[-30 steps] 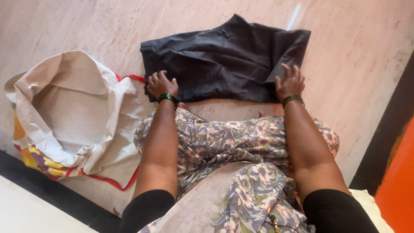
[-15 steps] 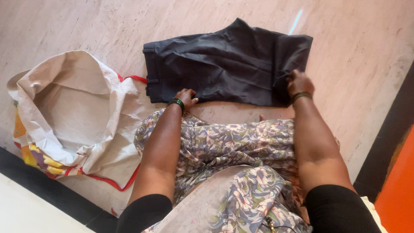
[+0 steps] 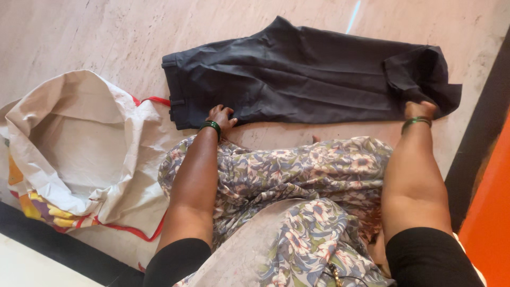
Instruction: The person folds a pair of dark trousers by hand on the floor, places them into a white bag, and then picks up a light-colored button-down shirt to begin fastening the buttons.
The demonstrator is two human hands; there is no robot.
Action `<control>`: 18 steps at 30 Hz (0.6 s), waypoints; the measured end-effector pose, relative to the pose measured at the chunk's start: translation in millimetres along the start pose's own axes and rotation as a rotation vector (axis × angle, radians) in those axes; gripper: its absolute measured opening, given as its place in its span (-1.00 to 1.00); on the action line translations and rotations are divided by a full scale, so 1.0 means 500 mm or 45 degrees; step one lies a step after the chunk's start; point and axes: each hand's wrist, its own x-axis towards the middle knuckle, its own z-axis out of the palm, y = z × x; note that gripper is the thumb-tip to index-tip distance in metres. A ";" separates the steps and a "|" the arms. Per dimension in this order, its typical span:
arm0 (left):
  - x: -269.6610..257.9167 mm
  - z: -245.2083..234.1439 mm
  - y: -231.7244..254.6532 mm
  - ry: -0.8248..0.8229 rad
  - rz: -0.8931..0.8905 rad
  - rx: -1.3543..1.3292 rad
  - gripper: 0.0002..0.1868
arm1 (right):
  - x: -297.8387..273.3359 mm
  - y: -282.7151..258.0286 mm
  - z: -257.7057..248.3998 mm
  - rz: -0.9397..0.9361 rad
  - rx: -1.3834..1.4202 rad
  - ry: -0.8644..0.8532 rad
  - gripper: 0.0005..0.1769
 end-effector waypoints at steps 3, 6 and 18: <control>-0.019 -0.023 0.015 -0.027 -0.037 0.004 -0.39 | -0.002 -0.030 0.050 -0.133 0.061 -0.480 -0.55; -0.046 -0.052 0.031 -0.029 -0.090 0.028 -0.41 | -0.056 -0.060 0.117 -0.494 -0.135 -0.812 -0.55; -0.037 -0.163 -0.055 0.739 -0.814 -0.288 -0.07 | -0.442 -0.333 0.087 -1.136 -0.948 -1.429 -0.24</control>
